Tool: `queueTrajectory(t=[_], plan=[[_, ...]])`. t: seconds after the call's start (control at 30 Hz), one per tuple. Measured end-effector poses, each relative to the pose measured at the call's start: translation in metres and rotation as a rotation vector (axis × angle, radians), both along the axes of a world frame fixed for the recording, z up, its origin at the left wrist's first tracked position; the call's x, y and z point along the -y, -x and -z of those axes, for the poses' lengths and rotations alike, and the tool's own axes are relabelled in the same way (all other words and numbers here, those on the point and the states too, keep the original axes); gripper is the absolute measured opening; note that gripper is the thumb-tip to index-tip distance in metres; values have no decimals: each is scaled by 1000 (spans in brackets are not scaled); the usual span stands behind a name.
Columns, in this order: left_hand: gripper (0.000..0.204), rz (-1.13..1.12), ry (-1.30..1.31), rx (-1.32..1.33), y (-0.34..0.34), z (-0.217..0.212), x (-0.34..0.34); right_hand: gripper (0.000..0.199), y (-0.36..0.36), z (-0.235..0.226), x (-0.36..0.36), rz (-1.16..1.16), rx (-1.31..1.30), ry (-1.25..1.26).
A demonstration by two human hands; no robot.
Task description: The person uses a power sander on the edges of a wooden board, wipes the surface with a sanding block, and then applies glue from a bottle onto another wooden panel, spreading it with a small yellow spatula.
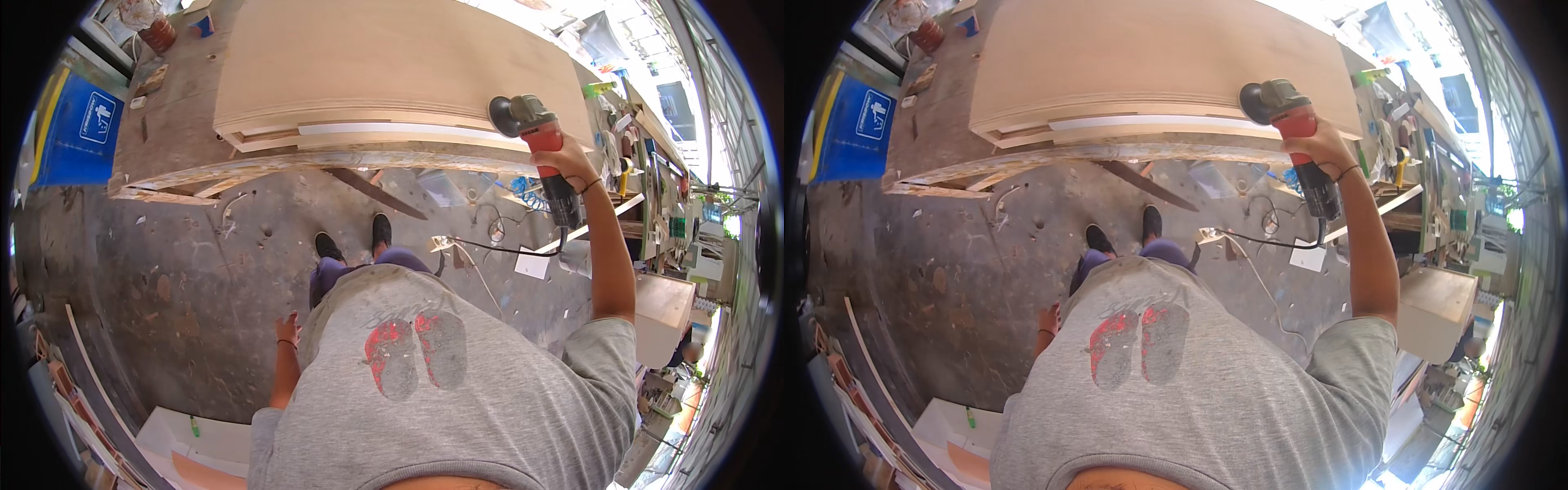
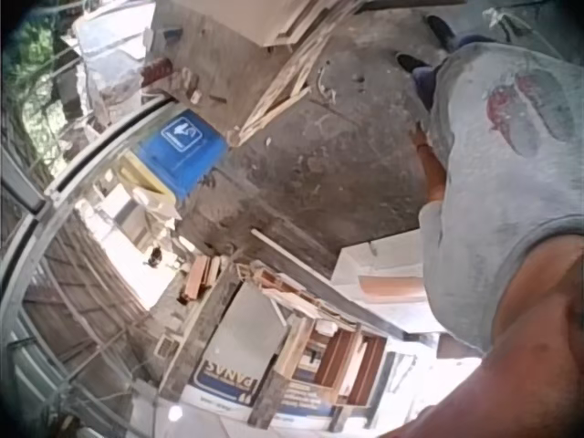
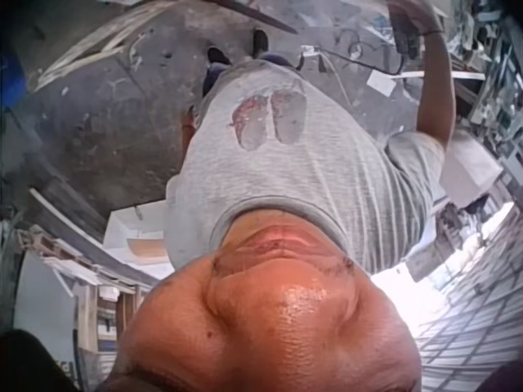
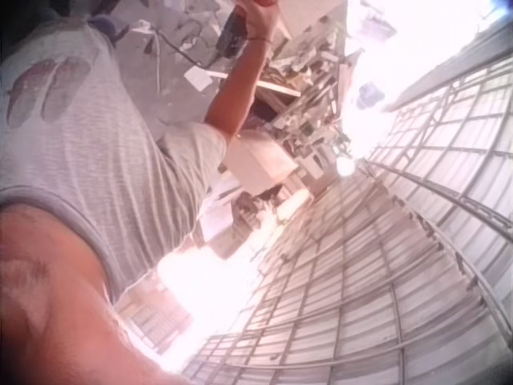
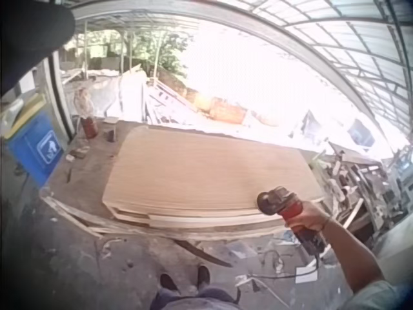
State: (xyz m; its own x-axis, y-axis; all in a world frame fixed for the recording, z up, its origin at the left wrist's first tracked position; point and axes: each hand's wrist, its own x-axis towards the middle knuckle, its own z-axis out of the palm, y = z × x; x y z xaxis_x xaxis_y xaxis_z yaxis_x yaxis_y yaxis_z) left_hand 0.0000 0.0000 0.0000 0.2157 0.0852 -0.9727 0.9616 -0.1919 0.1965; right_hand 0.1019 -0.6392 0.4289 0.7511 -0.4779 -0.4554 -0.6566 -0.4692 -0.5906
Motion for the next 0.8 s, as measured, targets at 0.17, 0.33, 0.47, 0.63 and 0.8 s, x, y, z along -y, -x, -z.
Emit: queueTrajectory(t=[0.17,0.33,0.47,0.63,0.8], plan=[[84,-15,14,4,28,-14,21,42,23,-11,-14,0,54,28],[82,-16,47,97,-31,-15,12,40,31,-12,6,116,33,84],[82,25,38,100,-47,-15,10,40,44,-6,12,185,73,70],[81,39,12,122,-64,-25,12,41,21,-2,-22,164,67,23],[78,67,2,161,-75,-40,22,44,-2,4,-43,85,91,1]])
